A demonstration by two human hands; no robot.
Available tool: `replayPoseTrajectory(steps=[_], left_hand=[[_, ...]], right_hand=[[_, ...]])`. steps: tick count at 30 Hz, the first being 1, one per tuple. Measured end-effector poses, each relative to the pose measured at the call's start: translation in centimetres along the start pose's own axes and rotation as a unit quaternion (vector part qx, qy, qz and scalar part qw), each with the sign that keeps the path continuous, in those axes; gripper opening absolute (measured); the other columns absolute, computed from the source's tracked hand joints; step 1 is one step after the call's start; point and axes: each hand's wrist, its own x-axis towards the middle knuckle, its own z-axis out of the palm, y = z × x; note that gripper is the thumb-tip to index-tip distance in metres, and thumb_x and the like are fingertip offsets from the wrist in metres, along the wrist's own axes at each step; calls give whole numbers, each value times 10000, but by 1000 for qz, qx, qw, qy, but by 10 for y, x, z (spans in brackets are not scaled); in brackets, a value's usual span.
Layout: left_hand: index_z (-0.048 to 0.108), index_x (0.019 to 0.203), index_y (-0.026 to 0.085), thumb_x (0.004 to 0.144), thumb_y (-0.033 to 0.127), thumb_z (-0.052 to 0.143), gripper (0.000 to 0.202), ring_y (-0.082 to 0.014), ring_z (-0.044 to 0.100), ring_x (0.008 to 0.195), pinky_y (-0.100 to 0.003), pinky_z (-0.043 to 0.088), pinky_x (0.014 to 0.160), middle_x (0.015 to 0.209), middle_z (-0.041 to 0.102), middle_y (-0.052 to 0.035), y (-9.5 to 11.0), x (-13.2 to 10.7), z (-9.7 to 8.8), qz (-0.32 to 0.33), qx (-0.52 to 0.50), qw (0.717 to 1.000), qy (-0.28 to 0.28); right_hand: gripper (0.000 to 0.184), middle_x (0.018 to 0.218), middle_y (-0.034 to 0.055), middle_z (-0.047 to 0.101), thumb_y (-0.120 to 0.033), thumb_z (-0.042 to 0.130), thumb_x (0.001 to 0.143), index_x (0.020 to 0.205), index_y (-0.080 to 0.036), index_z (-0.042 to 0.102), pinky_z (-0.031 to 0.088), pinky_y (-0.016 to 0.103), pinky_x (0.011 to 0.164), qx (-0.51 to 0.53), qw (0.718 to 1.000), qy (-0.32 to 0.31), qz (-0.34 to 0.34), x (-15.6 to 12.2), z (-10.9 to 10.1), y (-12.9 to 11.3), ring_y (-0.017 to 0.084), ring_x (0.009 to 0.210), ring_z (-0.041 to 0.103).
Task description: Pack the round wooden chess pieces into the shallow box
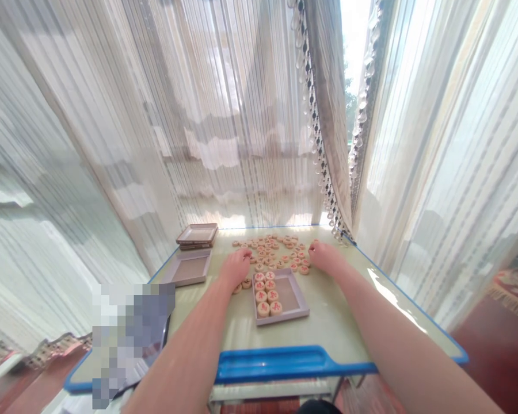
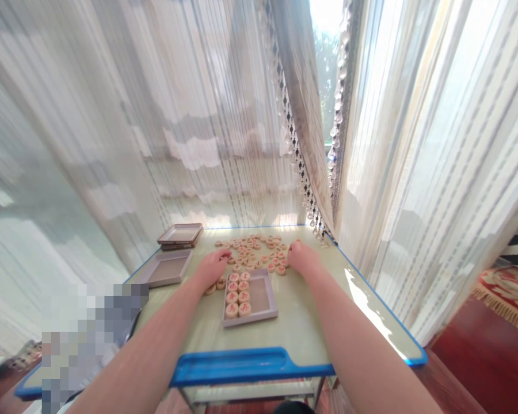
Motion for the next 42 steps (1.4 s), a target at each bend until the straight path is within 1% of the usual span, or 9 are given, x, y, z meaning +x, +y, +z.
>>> replayPoseTrajectory(steps=[6,12,16,20,26,30,34,38,42], left_hand=[[596,1105,197,810,177,384,364,-179,533,1093,-299,376,950,1181,609,-59,10,3,-5,37,19,999,11],[587,1140,168,811,223,418,374,-250,409,1232,-371,317,1010,1282,522,-115,28,37,-4,85,80,993,-1],[608,1119,224,853,302,376,362,-224,434,1213,-348,323,1009,1266,548,-68,29,55,3,124,70,988,-57],[648,1047,249,849,313,362,354,-209,564,1028,-325,399,909,1124,639,-45,22,56,4,135,73,986,-68],[665,971,227,783,266,466,276,-199,576,978,-294,411,877,1039,664,-31,15,56,-1,91,58,993,-55],[611,1071,207,766,169,468,339,-163,583,924,-262,420,856,1034,642,-36,14,56,1,64,21,998,-18],[581,1100,199,783,143,443,350,-144,574,853,-248,434,803,989,603,-46,15,51,3,105,13,994,12],[632,975,185,825,162,408,271,-140,565,798,-245,439,751,958,554,-63,17,48,5,156,47,987,-7],[625,975,194,822,146,426,256,-137,563,825,-238,435,755,1002,532,-63,16,51,9,157,61,986,-13]], right_hand=[[369,1216,102,560,-295,387,876,1165,-189,591,318,318,992,27,993,92,-73,5,16,-12,217,1121,489],[470,1429,86,349,-365,358,892,1315,-187,458,242,399,1063,62,987,95,-116,17,33,-11,258,1318,279],[505,1464,88,276,-367,357,891,1361,-184,390,212,444,1074,52,986,92,-129,18,36,-10,284,1357,172],[493,1398,59,406,-416,318,899,1345,-227,413,211,467,1074,78,988,23,-130,14,34,-14,270,1325,269],[380,1191,60,598,-357,360,887,1149,-200,585,337,304,1002,154,976,55,-141,15,26,-18,181,1147,492],[365,1212,84,584,-213,362,863,1140,-137,588,324,255,1009,190,975,65,-91,19,23,-12,153,1148,490],[406,1194,89,595,-272,385,851,1200,-147,552,386,291,960,208,976,52,-31,24,18,-6,182,1124,517],[453,1179,102,603,-354,419,836,1222,-153,542,448,294,871,223,975,4,15,31,15,-10,203,1049,573],[433,1207,94,589,-283,440,829,1237,-174,533,460,280,834,214,976,15,21,37,17,-17,192,992,602]])
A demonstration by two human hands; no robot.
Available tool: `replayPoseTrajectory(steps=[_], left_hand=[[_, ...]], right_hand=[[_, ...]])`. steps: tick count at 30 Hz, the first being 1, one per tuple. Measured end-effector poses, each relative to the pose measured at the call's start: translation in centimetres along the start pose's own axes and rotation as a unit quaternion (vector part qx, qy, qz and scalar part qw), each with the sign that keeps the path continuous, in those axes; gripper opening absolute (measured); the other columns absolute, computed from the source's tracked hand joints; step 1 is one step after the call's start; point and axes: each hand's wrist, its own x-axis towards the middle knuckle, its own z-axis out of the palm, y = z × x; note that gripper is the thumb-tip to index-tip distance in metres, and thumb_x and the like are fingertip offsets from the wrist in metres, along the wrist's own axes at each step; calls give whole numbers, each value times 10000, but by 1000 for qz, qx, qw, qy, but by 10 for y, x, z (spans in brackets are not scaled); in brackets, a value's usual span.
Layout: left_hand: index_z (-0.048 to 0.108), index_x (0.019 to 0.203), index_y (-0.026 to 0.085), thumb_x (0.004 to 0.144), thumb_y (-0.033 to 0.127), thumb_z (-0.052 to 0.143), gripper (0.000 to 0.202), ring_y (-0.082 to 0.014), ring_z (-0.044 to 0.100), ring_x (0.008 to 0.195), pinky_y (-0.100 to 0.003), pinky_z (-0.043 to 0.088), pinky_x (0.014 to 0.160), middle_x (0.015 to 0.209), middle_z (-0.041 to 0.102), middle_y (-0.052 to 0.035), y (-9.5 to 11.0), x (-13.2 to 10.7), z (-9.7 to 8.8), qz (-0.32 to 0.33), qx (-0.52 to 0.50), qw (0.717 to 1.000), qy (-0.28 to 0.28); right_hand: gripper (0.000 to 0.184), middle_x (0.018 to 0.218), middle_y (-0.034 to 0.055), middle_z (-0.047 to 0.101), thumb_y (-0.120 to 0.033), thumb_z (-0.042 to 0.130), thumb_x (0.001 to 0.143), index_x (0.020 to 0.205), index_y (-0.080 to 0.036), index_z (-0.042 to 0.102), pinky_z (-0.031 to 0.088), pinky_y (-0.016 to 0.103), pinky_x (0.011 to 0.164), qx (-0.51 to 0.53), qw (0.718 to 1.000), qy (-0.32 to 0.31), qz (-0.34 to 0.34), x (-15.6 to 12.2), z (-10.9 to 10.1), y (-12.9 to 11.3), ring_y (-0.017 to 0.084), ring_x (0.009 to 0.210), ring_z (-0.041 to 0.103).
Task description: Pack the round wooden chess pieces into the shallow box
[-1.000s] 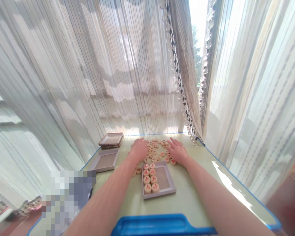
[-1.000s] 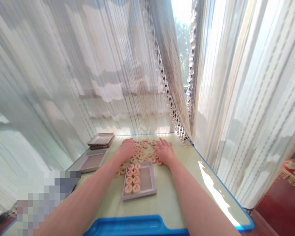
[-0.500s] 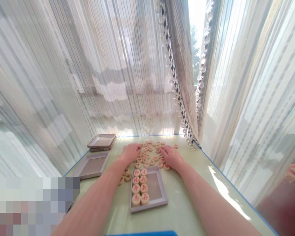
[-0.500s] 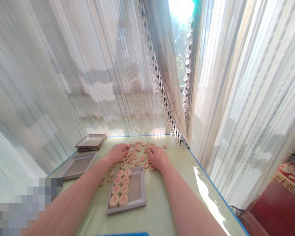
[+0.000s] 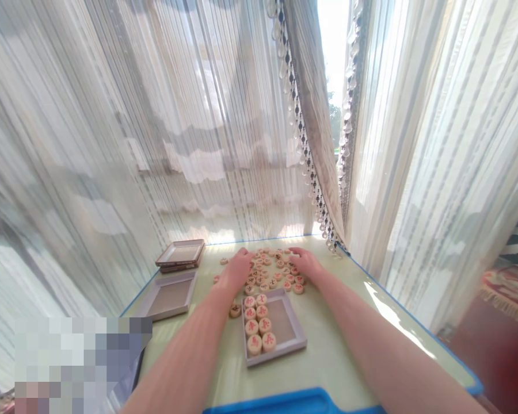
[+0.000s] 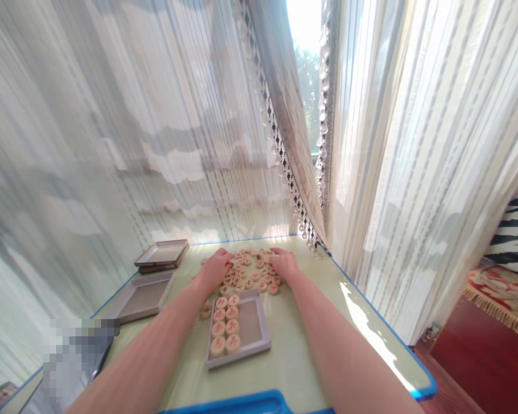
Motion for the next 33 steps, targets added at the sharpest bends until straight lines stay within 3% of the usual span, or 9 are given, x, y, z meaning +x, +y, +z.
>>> replayPoseTrajectory(steps=[3,10,17,24,29,33], left_hand=[[617,1014,195,805,114,427,294,-138,569,829,-242,436,769,1000,544,-61,-1,1,1,-2,-11,1000,2],[655,841,189,758,71,433,265,-151,578,878,-246,433,814,937,619,-31,3,-3,-5,39,-16,999,4],[673,872,196,758,74,427,297,-147,592,897,-242,438,844,1002,631,-33,0,-2,-3,26,-23,999,1],[660,743,181,740,95,420,255,-155,593,833,-250,444,792,911,634,-37,-2,-6,-5,27,-7,1000,0],[660,840,180,789,142,376,291,-164,594,843,-256,444,778,925,637,-51,-5,-5,-4,26,9,999,44],[669,838,192,783,166,387,288,-167,597,853,-257,442,793,926,645,-41,-6,-5,-6,23,22,999,24]], right_hand=[[405,1170,97,614,-301,470,822,1185,-163,582,442,284,860,-22,1000,1,-10,1,3,-1,203,1011,591],[255,1097,66,648,-297,522,788,934,-194,704,296,311,1003,-86,995,13,-45,4,10,0,209,1095,528],[247,1038,72,658,-285,538,765,937,-183,683,373,296,900,-96,992,41,-65,-3,12,-9,207,1007,558],[170,963,37,664,-201,546,755,872,-202,669,320,293,920,-149,972,56,-176,-15,12,-22,207,1083,470],[206,946,40,664,-182,480,773,843,-202,673,334,279,872,-184,968,31,-168,-18,10,-25,191,1023,493],[243,949,43,661,-204,445,781,857,-207,675,354,294,822,-213,966,3,-147,-20,6,-26,197,941,521]])
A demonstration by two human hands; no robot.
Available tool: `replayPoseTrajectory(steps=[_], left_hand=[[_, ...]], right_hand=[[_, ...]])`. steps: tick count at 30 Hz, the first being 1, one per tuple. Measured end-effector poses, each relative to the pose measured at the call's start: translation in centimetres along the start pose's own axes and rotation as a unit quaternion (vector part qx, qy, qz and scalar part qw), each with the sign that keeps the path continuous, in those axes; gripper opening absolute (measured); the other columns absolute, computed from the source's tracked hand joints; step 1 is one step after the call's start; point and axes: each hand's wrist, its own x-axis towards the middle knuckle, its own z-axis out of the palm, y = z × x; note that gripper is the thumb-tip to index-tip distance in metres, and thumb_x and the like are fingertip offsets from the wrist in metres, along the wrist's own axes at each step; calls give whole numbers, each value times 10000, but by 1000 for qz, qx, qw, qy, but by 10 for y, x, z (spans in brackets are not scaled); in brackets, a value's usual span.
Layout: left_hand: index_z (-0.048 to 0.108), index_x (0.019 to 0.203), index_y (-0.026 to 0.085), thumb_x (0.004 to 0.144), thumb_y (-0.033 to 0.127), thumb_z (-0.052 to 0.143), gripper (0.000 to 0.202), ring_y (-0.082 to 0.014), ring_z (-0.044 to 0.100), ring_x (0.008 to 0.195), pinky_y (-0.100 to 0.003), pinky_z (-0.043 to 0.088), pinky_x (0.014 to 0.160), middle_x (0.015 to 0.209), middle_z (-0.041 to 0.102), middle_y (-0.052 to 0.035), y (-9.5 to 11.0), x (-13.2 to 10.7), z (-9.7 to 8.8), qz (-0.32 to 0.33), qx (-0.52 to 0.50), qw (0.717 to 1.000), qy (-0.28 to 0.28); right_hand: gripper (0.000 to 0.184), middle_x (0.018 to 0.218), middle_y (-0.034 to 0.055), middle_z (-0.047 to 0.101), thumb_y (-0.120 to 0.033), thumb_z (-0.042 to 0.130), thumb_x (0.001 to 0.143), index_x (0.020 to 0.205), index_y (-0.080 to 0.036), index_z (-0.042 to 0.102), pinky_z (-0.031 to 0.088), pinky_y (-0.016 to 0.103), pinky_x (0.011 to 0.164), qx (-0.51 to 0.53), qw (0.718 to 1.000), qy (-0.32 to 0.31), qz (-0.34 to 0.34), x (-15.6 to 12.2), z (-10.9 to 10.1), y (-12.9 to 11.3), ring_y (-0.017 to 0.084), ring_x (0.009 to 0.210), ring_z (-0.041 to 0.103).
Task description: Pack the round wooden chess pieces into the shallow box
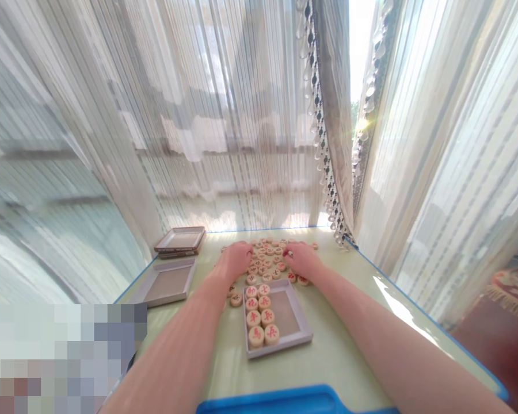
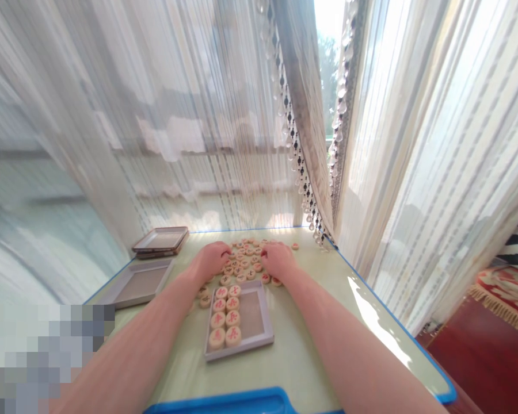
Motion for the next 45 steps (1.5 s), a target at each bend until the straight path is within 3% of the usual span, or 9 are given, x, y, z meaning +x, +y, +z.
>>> replayPoseTrajectory(steps=[7,17,23,27,32,36,39,42,45], left_hand=[[694,824,222,759,141,409,304,-162,602,838,-252,446,764,955,652,-32,3,1,-2,-14,15,999,-43],[692,913,261,720,143,493,301,-168,595,929,-245,450,830,1011,658,-3,-4,0,3,-21,-14,999,-39],[616,1127,211,784,92,341,456,-146,569,1038,-234,421,919,1108,650,-4,-10,3,7,-102,-125,987,27],[533,1227,171,862,242,332,423,-213,475,1182,-329,365,993,1263,552,-72,-11,2,3,-122,-74,990,22],[606,1084,189,903,372,244,444,-238,549,1086,-370,404,934,1170,612,-104,-8,0,3,-115,-73,990,-31],[580,1129,214,898,348,265,413,-184,575,1041,-293,430,899,1147,630,-52,-8,0,7,-119,-102,988,-8],[590,1140,213,871,317,329,388,-173,529,1118,-275,382,963,1207,597,-38,-8,0,8,-76,-85,993,-27],[642,1045,216,867,337,345,367,-178,520,1121,-278,365,975,1188,607,-38,-6,-1,4,-9,-56,997,-54],[673,891,202,875,346,329,373,-182,587,965,-283,421,881,1020,664,-61,0,-1,0,-15,-25,997,-68]], right_hand=[[267,1059,27,640,-339,455,826,932,-238,678,327,329,879,14,999,13,-30,-6,-3,-7,216,1028,477],[286,867,63,676,-344,446,851,825,-206,695,343,308,849,-11,998,-9,-54,-4,-5,-11,207,1004,494],[279,936,46,674,-307,418,868,901,-231,685,335,316,892,-12,998,-17,-66,-4,-1,-10,203,1040,491],[309,1181,53,589,-280,390,879,1055,-239,641,327,327,938,-4,999,19,-51,-4,3,-7,209,1124,451],[425,1310,143,479,-344,350,901,1252,-166,510,314,384,974,-24,1000,7,10,0,12,3,255,1199,413],[422,1226,154,555,-308,338,899,1239,-136,520,357,347,936,-9,998,0,67,6,18,10,242,1133,492],[405,1201,145,578,-262,346,886,1221,-134,535,364,322,927,-7,997,11,78,8,18,14,230,1117,513],[414,1138,162,608,-276,348,879,1205,-109,543,374,328,910,-7,996,3,88,7,17,14,244,1089,532],[404,1121,175,609,-292,352,878,1162,-104,570,381,344,894,-6,996,-7,86,5,14,11,259,1070,538]])
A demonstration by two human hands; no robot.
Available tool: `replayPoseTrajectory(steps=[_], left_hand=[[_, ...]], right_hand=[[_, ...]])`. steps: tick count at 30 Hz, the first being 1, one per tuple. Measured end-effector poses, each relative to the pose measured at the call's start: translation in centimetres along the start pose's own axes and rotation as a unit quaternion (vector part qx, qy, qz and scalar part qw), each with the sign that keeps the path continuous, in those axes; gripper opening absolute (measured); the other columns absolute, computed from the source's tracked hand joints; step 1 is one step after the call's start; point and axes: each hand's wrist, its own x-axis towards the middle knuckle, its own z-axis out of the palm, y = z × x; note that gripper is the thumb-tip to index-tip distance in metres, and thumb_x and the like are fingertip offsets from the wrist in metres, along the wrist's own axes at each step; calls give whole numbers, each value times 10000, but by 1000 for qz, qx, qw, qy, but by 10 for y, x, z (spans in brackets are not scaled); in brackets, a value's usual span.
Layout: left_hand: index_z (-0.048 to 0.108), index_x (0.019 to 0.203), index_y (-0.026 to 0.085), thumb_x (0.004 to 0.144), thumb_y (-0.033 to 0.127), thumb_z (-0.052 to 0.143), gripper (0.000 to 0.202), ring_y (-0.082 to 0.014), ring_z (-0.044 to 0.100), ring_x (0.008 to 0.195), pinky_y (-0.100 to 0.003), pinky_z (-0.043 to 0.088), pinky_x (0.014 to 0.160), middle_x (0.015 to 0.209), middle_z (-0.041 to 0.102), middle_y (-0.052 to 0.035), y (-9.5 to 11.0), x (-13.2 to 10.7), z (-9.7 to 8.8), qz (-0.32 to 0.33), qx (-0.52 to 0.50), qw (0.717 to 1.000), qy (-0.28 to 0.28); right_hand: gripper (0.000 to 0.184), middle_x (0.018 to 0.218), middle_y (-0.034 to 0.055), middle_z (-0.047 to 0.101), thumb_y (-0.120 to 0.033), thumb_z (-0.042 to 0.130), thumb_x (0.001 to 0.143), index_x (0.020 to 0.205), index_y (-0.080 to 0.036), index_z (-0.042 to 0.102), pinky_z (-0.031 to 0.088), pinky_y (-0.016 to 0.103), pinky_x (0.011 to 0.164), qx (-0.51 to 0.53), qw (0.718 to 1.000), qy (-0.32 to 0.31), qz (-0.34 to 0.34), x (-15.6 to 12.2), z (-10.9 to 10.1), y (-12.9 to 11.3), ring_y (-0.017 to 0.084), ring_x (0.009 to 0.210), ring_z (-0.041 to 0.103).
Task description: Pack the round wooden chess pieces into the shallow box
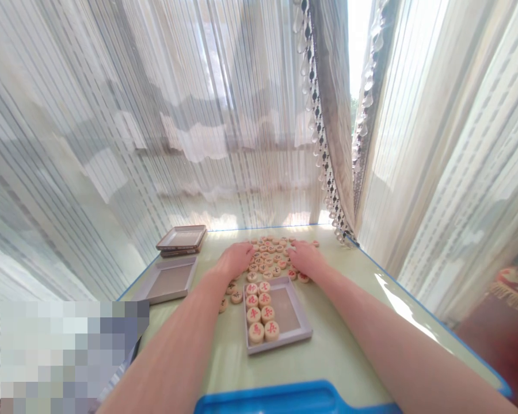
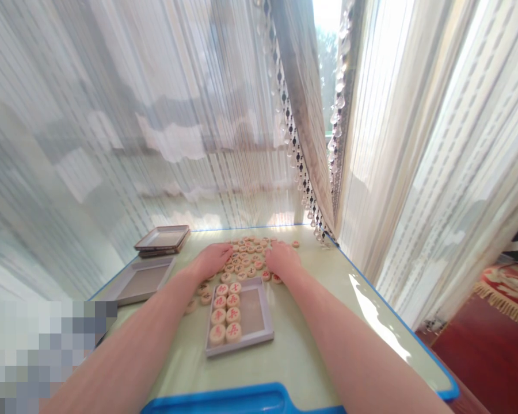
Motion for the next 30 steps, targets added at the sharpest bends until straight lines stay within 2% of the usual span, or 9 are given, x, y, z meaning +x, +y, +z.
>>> replayPoseTrajectory(steps=[3,7,10,13,17,21,25,27,30], left_hand=[[671,875,188,860,316,368,329,-197,588,925,-304,428,858,964,659,-79,7,0,-1,-2,33,999,11],[647,1034,217,856,293,395,318,-202,527,1056,-318,382,947,1100,626,-62,14,1,1,39,26,998,34],[690,923,229,840,329,431,289,-193,528,1034,-304,379,957,1053,641,-41,15,1,1,58,15,998,18],[701,838,224,810,337,469,260,-204,532,992,-313,399,929,1008,639,-42,14,2,-1,40,21,999,18],[699,862,245,800,333,448,272,-220,542,953,-334,426,875,944,631,-56,13,2,-3,1,33,999,27],[698,822,232,724,260,482,239,-180,591,786,-265,465,721,851,657,-43,11,-1,-7,-50,17,999,13],[698,775,226,659,260,505,228,-129,577,556,-207,431,526,706,667,-9,11,-4,-16,-92,-2,995,-35],[707,792,231,642,266,518,244,-126,582,547,-204,431,520,728,677,-10,10,-5,-18,-84,3,995,-46],[717,832,248,651,302,526,270,-153,615,660,-223,462,609,848,684,-21,7,-4,-17,-51,10,998,-34]], right_hand=[[379,1124,171,604,-286,354,878,1125,-121,589,382,353,881,-1,1000,-5,-3,-3,-3,-4,254,1054,544],[365,1130,143,600,-271,362,873,1133,-145,584,377,355,873,-5,1000,3,-10,-5,-6,-7,248,1036,546],[355,1155,130,587,-274,361,874,1117,-159,593,366,345,879,-4,1000,4,-17,-6,-9,-9,241,1033,540],[356,1156,121,587,-277,355,878,1124,-165,588,347,330,898,-2,1000,15,-18,-8,-11,-10,233,1055,523],[358,1121,112,609,-262,344,879,1103,-164,605,334,327,913,-12,999,45,-15,-10,-15,-11,229,1037,527],[356,1066,128,630,-258,341,874,1046,-160,637,355,327,885,-23,998,57,0,-11,-21,-13,230,1018,537],[278,878,103,679,-287,452,789,887,-178,688,413,297,714,-22,999,-30,13,-18,-41,-16,221,833,600],[240,781,58,682,-295,487,750,821,-204,698,409,262,634,6,995,-95,-29,-25,-53,-18,186,728,603],[232,774,10,680,-302,568,675,855,-239,699,395,234,577,44,977,-181,-99,-37,-64,-23,151,657,586]])
